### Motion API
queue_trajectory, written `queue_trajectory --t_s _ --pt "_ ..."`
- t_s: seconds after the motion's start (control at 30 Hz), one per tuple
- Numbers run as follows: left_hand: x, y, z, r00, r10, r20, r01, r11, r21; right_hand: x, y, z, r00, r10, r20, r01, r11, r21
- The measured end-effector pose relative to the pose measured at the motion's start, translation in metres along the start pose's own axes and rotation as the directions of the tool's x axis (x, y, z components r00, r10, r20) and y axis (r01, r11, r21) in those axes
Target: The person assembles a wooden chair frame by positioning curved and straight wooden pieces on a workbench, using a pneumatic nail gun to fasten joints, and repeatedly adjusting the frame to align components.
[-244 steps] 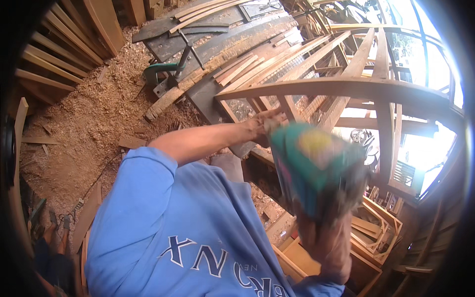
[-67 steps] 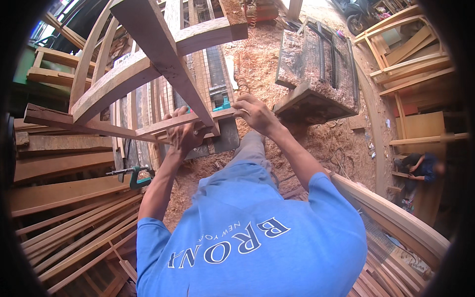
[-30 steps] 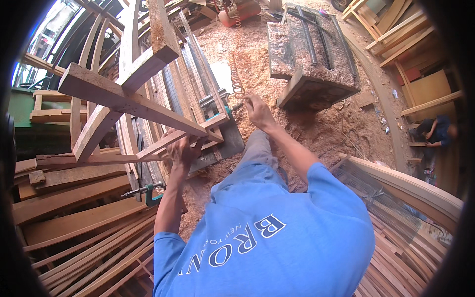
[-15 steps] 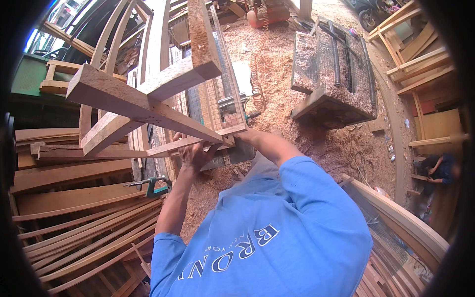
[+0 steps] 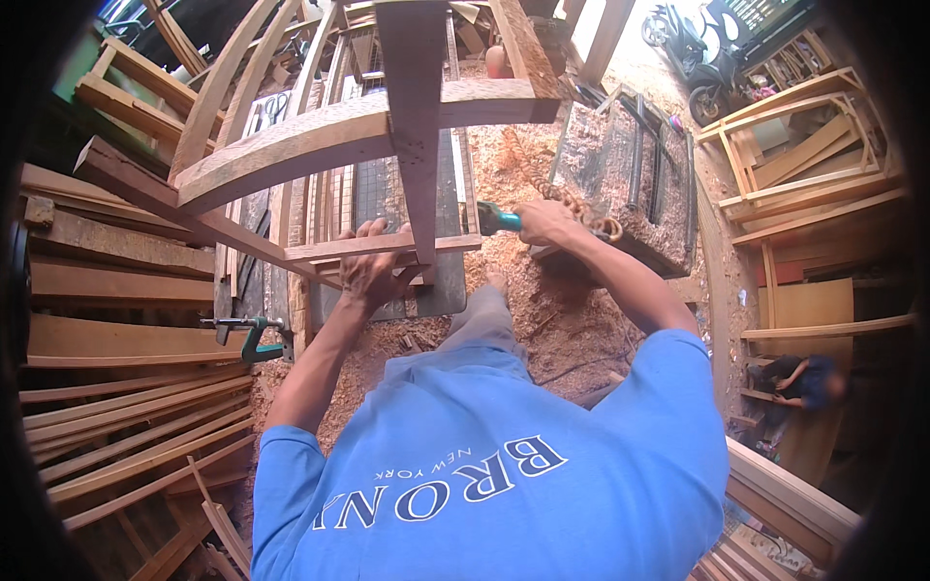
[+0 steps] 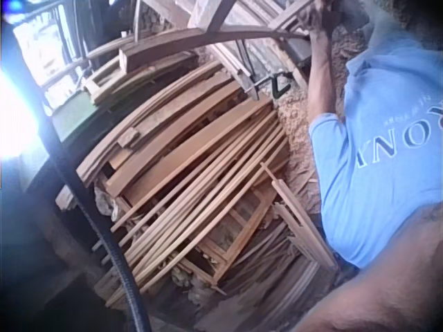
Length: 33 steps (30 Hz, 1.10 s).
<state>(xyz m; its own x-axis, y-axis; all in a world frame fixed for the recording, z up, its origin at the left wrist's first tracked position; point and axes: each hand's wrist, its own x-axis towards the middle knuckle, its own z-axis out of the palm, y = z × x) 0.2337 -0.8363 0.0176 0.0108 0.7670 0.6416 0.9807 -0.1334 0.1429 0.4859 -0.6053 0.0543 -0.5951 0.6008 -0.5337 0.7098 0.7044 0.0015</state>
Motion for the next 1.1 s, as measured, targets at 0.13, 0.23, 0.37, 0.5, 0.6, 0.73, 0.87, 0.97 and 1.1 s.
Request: queue_trajectory --t_s 0.13,0.23,0.37,0.5,0.6,0.73,0.87,0.97,1.1 --pt "0.0 -0.001 0.001 1.0 -0.012 -0.012 0.012 1.0 -0.006 -0.055 0.046 -0.042 0.983 0.183 0.023 -0.176 0.897 0.405" --pt "-0.002 -0.001 0.003 1.0 -0.003 -0.018 0.003 1.0 -0.016 -0.114 0.062 -0.097 0.962 0.256 0.091 -0.265 0.803 0.534" --pt "-0.003 -0.001 0.004 1.0 -0.007 -0.015 0.006 1.0 -0.013 -0.176 0.027 -0.152 0.996 0.087 -0.014 -0.064 0.822 0.566" --pt "-0.002 -0.001 0.004 0.999 -0.009 -0.034 0.008 1.0 -0.028 -0.189 -0.027 -0.175 0.999 0.02 0.047 -0.037 0.915 0.402" --pt "-0.001 -0.001 0.002 0.999 -0.023 -0.026 0.021 0.997 -0.069 -0.179 -0.053 -0.177 0.994 -0.057 0.095 0.02 0.936 0.352" --pt "-0.001 0.0 0.001 0.999 -0.042 0.005 0.042 0.995 -0.093 -0.165 -0.063 -0.175 0.989 -0.125 0.082 0.101 0.962 0.253" --pt "-0.001 -0.001 0.003 0.999 -0.04 -0.03 0.038 0.995 -0.092 -0.149 -0.062 -0.174 0.989 -0.13 0.07 0.11 0.964 0.24" --pt "-0.002 -0.001 0.004 0.999 -0.037 -0.017 0.035 0.995 -0.09 -0.138 -0.061 -0.172 0.985 -0.15 0.083 0.127 0.965 0.228" --pt "-0.003 -0.001 0.004 0.999 -0.034 -0.043 0.031 0.997 -0.073 -0.133 -0.059 -0.17 0.983 -0.112 0.147 0.07 0.962 0.263"
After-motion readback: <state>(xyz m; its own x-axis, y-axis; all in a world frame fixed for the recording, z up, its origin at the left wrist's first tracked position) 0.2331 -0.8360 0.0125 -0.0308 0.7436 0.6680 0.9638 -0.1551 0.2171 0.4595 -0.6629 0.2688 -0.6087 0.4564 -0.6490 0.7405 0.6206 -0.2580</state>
